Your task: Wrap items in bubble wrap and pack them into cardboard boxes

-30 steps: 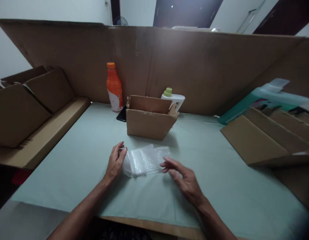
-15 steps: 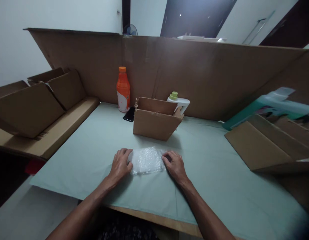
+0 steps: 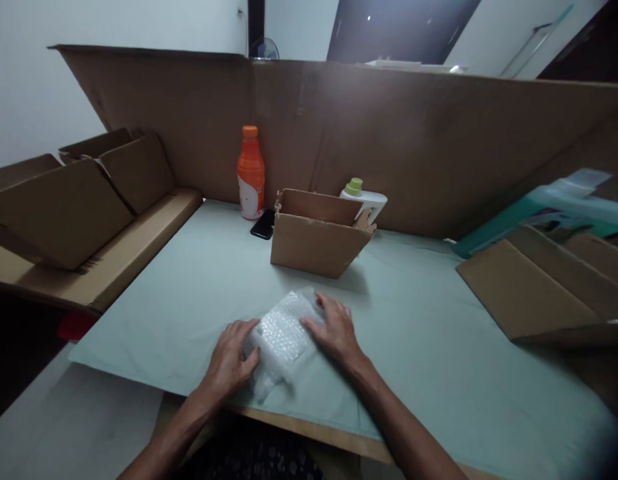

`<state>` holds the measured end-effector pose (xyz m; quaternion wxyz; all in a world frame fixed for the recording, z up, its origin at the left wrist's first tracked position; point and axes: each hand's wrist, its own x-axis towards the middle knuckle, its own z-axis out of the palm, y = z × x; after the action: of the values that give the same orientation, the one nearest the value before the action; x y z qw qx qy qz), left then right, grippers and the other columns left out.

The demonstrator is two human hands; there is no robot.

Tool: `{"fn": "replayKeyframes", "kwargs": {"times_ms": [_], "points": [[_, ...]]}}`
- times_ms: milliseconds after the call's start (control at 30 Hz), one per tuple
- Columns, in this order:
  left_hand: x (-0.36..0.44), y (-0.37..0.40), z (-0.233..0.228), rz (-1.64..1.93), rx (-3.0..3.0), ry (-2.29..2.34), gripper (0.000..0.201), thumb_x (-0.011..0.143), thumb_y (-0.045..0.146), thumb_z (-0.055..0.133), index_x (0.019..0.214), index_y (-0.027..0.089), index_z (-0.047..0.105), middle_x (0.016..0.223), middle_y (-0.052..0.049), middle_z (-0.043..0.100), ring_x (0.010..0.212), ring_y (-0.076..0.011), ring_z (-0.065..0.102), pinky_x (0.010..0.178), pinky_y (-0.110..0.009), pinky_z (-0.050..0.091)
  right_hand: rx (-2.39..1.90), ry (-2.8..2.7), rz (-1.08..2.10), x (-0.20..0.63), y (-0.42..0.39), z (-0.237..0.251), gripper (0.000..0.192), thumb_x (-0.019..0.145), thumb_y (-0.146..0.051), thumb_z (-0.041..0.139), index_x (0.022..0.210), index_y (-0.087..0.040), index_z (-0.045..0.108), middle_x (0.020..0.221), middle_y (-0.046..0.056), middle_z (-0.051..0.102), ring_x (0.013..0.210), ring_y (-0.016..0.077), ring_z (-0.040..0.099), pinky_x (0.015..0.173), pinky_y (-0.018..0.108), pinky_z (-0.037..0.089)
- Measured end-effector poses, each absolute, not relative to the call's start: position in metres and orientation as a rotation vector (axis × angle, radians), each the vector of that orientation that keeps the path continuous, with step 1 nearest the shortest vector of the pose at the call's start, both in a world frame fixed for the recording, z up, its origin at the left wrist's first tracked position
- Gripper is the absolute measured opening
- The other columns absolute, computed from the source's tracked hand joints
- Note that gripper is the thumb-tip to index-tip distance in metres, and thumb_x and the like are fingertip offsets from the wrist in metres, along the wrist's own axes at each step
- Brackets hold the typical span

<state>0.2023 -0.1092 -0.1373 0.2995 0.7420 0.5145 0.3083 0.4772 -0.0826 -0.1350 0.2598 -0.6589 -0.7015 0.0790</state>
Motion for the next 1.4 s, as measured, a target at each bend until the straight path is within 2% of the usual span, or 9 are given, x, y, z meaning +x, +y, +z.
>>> {"fn": "replayKeyframes", "kwargs": {"times_ms": [167, 400, 667, 800, 967, 1100, 1200, 1267, 1400], "points": [[0.204, -0.119, -0.136, 0.748, 2.062, 1.269, 0.029, 0.071, 0.009, 0.052, 0.091, 0.022, 0.069, 0.105, -0.009, 0.066, 0.104, -0.0277, 0.062, 0.091, -0.045, 0.052, -1.605, -1.997, 0.174, 0.452, -0.07, -0.117, 0.033, 0.088, -0.021, 0.058, 0.118, -0.02, 0.069, 0.11, 0.009, 0.074, 0.101, 0.0271, 0.063, 0.09, 0.04, 0.045], [0.172, -0.14, -0.131, 0.755, 2.167, 1.191, 0.059, 0.076, -0.001, 0.044, 0.124, 0.026, 0.064, 0.132, -0.011, 0.059, 0.124, -0.0262, 0.056, 0.101, -0.046, 0.051, -1.576, -1.966, 0.028, 0.469, -0.043, -0.099, 0.045, 0.09, -0.024, 0.057, 0.134, -0.02, 0.061, 0.135, 0.013, 0.063, 0.125, 0.0329, 0.052, 0.103, 0.049, 0.038], [0.183, -0.126, -0.122, 0.771, 2.293, 1.108, 0.055, 0.075, -0.001, 0.048, 0.123, 0.021, 0.064, 0.133, -0.012, 0.059, 0.123, -0.0268, 0.056, 0.102, -0.048, 0.05, -1.396, -2.238, 0.066, 0.455, -0.096, -0.125, 0.031, 0.094, -0.022, 0.054, 0.122, -0.021, 0.067, 0.126, 0.012, 0.069, 0.118, 0.0292, 0.06, 0.096, 0.047, 0.048], [0.187, -0.121, -0.123, 0.74, 2.132, 1.247, 0.05, 0.083, 0.007, 0.048, 0.13, 0.019, 0.059, 0.124, -0.012, 0.063, 0.111, -0.0233, 0.062, 0.094, -0.041, 0.054, -1.391, -2.172, 0.105, 0.459, -0.13, -0.115, 0.027, 0.094, -0.024, 0.058, 0.118, -0.02, 0.067, 0.128, 0.014, 0.067, 0.119, 0.0304, 0.06, 0.096, 0.05, 0.05], [0.19, -0.124, -0.121, 0.61, 1.993, 1.295, 0.044, 0.09, 0.021, 0.05, 0.133, 0.018, 0.059, 0.103, -0.008, 0.072, 0.082, -0.0192, 0.065, 0.08, -0.036, 0.055, -1.249, -2.364, 0.306, 0.456, -0.173, -0.105, 0.048, 0.089, -0.022, 0.063, 0.137, -0.021, 0.057, 0.142, 0.015, 0.059, 0.125, 0.0311, 0.057, 0.097, 0.051, 0.051], [0.21, -0.133, -0.12, 0.527, 1.928, 1.301, 0.045, 0.09, 0.026, 0.052, 0.133, 0.015, 0.06, 0.108, -0.012, 0.074, 0.09, -0.0226, 0.067, 0.086, -0.038, 0.053, -1.213, -2.219, 0.265, 0.442, -0.173, -0.114, 0.034, 0.094, -0.011, 0.053, 0.123, -0.025, 0.064, 0.126, 0.01, 0.07, 0.113, 0.0255, 0.066, 0.091, 0.046, 0.055], [0.222, -0.142, -0.118, 0.49, 1.854, 1.281, 0.051, 0.09, 0.029, 0.053, 0.138, 0.015, 0.056, 0.088, -0.007, 0.072, 0.074, -0.0192, 0.064, 0.073, -0.033, 0.05, -1.189, -2.063, 0.271, 0.447, -0.168, -0.11, 0.03, 0.097, -0.01, 0.051, 0.117, -0.026, 0.066, 0.113, 0.007, 0.075, 0.104, 0.0218, 0.07, 0.086, 0.041, 0.056], [0.223, -0.147, -0.115, 0.493, 1.766, 1.267, 0.058, 0.09, 0.03, 0.052, 0.145, 0.015, 0.049, 0.077, -0.002, 0.067, 0.062, -0.0151, 0.057, 0.063, -0.028, 0.045, -1.235, -2.053, 0.292, 0.454, -0.171, -0.105, 0.029, 0.096, -0.014, 0.054, 0.121, -0.026, 0.065, 0.118, 0.008, 0.073, 0.107, 0.0227, 0.069, 0.088, 0.042, 0.055], [0.211, -0.143, -0.111, 0.598, 1.579, 1.262, 0.059, 0.086, 0.027, 0.047, 0.144, 0.013, 0.048, 0.091, -0.004, 0.069, 0.062, -0.0118, 0.053, 0.059, -0.025, 0.041, -1.311, -2.244, 0.348, 0.459, -0.189, -0.106, 0.049, 0.089, -0.02, 0.063, 0.138, -0.022, 0.057, 0.141, 0.013, 0.06, 0.125, 0.0293, 0.06, 0.096, 0.049, 0.054]]}}
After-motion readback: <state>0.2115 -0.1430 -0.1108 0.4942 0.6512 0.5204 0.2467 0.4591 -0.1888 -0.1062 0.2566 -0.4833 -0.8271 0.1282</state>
